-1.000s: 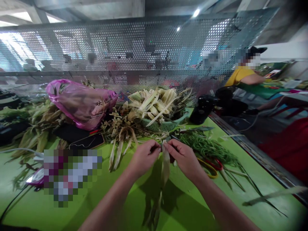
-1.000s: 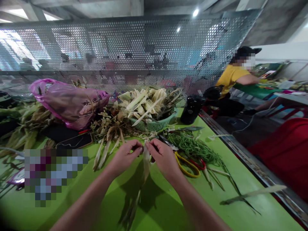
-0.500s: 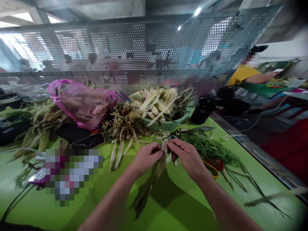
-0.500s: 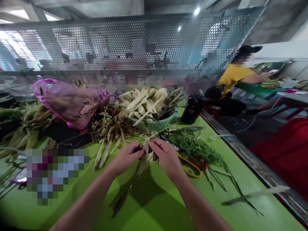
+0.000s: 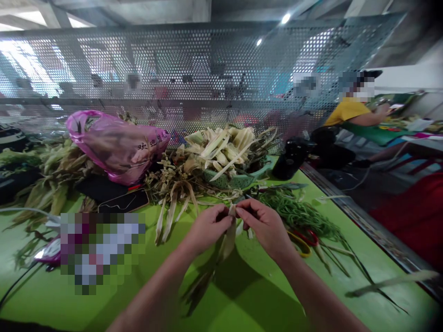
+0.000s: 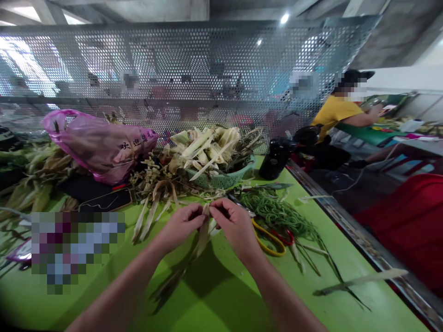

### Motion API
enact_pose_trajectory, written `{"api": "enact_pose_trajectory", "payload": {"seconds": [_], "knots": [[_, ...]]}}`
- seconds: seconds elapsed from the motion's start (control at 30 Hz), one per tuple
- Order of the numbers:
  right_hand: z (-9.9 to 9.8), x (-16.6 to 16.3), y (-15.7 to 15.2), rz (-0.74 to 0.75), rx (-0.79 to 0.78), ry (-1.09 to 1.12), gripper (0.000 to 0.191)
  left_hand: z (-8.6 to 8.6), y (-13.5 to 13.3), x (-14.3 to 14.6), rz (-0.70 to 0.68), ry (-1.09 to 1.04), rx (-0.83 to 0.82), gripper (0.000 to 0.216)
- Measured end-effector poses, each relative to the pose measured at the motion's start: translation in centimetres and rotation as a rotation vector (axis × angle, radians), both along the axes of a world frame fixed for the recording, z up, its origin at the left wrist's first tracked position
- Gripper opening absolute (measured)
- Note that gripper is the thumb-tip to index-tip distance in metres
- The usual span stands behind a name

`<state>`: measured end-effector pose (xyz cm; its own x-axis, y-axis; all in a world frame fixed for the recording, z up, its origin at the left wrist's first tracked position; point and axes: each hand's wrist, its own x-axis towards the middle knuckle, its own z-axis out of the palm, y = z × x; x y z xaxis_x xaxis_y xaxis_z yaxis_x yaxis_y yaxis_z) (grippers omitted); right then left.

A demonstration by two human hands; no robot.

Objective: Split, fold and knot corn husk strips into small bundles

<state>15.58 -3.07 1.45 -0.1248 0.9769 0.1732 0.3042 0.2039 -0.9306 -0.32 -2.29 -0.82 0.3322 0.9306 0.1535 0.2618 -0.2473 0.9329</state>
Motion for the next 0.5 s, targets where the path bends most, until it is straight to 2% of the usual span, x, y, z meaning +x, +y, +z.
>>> {"api": "enact_pose_trajectory", "payload": {"seconds": [0.2, 0.5], "knots": [[-0.22, -0.07, 0.0, -0.023, 0.004, -0.027, 0.012, -0.52, -0.02, 0.37, 0.022, -0.057, 0.046, 0.014], [-0.9, 0.04, 0.61, 0.007, -0.202, 0.343, 0.013, -0.67, -0.24, 0.9, 0.003, -0.227, -0.074, 0.023]]}}
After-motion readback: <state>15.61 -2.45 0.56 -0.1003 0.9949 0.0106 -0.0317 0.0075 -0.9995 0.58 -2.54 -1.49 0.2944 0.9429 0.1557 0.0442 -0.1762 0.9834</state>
